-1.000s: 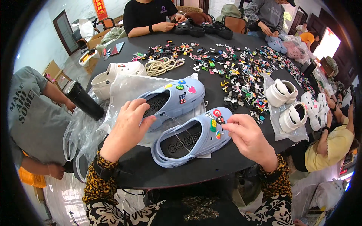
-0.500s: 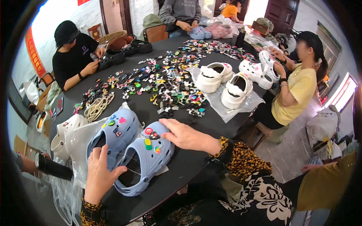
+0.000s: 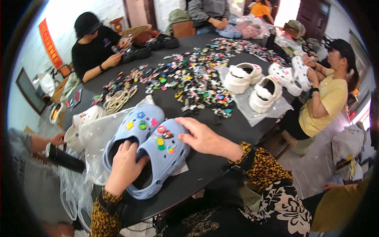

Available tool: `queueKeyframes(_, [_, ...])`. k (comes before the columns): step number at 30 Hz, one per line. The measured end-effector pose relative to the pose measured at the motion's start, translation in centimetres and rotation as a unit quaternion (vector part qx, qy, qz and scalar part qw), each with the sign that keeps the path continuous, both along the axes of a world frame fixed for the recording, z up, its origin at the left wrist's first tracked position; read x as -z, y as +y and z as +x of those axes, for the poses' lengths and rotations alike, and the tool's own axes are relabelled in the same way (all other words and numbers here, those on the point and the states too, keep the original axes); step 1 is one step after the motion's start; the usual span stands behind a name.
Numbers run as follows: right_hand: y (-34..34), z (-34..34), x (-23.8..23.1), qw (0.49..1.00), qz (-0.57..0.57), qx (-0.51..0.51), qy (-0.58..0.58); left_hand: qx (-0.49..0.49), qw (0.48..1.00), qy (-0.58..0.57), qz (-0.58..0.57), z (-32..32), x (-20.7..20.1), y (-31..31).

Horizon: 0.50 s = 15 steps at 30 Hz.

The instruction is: The recorder is seen unboxing shoes and attaching decorative charms to them in a factory/warehouse setting.

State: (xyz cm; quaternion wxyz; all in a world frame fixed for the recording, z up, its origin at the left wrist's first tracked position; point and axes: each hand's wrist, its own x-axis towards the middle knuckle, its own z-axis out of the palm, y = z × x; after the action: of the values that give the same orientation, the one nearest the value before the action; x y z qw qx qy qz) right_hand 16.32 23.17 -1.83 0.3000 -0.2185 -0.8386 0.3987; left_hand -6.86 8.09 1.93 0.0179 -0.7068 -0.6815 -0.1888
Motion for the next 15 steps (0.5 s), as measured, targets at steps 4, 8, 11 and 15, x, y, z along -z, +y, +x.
queueKeyframes(4, [0.4,0.0,0.6,1.000,-0.005,0.012,-0.001,-0.001,0.999,-0.036,-0.010,-0.5,0.3,0.9])
queueKeyframes(8, [1.1,0.4,0.6,0.990,-0.137,0.018,0.036,0.004,0.997,-0.070,0.021,-2.1,-0.1,0.1])
queueKeyframes(11, [2.5,0.2,0.7,0.990,-0.131,0.024,0.041,-0.018,0.984,-0.171,0.044,-3.1,-0.8,-1.2])
queueKeyframes(15, [4.2,-2.2,-0.2,0.984,-0.176,-0.001,0.001,-0.034,0.958,-0.269,0.094,-5.4,-0.9,-3.1])
